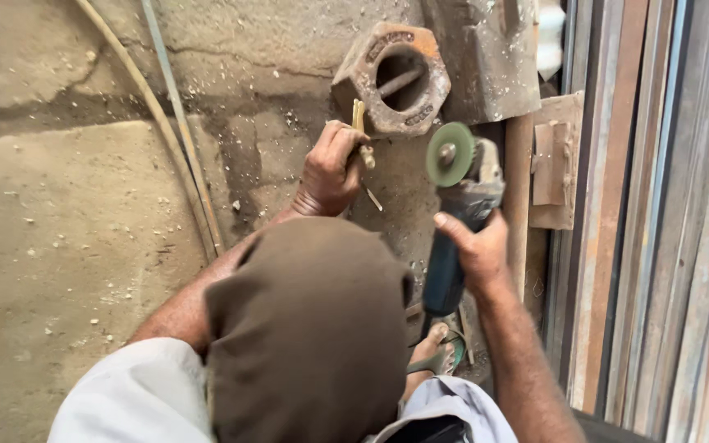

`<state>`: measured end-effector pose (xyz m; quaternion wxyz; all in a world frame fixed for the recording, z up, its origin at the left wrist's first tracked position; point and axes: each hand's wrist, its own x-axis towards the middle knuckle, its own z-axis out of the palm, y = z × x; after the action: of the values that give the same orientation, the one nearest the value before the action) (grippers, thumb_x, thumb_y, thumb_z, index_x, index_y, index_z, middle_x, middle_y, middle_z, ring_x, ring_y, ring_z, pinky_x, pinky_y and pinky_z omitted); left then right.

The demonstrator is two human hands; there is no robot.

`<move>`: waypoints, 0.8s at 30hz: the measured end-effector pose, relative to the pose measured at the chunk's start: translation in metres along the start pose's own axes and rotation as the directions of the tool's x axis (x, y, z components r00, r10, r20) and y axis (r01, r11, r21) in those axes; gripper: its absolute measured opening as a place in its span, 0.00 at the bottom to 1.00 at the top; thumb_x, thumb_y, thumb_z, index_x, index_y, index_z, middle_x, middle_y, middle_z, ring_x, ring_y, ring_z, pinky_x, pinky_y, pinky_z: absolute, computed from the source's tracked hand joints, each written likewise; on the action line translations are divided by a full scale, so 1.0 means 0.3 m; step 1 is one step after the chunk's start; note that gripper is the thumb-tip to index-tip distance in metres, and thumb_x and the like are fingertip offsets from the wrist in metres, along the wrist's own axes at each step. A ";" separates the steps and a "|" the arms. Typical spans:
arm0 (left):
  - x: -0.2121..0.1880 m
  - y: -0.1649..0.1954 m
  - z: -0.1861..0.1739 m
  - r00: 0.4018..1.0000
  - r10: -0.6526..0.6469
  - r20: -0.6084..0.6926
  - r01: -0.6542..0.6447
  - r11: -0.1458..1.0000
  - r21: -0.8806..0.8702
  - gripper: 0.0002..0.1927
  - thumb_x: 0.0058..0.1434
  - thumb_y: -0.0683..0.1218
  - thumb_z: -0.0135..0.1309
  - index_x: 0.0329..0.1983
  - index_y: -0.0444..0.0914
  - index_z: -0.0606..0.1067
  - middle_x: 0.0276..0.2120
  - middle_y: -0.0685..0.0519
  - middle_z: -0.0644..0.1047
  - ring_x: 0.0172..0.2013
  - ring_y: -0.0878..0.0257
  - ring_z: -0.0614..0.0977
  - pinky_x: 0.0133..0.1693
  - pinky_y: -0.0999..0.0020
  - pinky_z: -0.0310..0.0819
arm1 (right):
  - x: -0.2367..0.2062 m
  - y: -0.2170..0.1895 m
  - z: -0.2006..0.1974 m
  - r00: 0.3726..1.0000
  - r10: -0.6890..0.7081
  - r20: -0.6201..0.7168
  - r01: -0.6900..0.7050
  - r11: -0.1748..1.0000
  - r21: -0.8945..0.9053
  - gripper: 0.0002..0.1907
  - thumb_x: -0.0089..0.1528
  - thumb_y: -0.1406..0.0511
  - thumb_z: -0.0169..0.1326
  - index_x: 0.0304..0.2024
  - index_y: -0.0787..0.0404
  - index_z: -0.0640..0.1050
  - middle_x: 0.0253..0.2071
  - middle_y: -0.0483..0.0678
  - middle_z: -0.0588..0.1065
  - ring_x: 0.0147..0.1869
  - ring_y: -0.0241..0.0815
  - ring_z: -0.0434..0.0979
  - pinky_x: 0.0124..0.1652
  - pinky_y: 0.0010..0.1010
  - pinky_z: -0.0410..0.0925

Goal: The person sits on the ground and cuts a corrugated metal sheet with an angle grinder, producing sparks until a cut piece falls away. They then pick up a small brass fitting, work it by hand, and grind it against a hexagonal metal block with the angle grinder, producing sparks as they shape it.

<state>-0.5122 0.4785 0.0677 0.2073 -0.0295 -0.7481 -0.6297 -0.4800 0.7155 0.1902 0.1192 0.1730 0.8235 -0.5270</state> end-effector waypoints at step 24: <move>0.335 0.064 -0.031 0.933 -0.360 0.002 0.344 0.892 0.293 0.10 0.61 0.45 0.60 0.43 0.37 0.74 0.35 0.46 0.79 0.39 0.52 0.82 0.41 0.55 0.75 | 0.054 -0.161 0.014 0.996 -0.085 -0.011 0.085 0.960 0.268 0.25 0.54 0.63 0.68 0.51 0.64 0.76 0.40 0.44 0.76 0.38 0.37 0.77 0.37 0.32 0.73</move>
<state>-0.5954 0.4516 0.1216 0.0706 0.1191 -0.8302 -0.5399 -0.5145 0.6957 0.2223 0.0721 0.1521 0.7511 -0.6383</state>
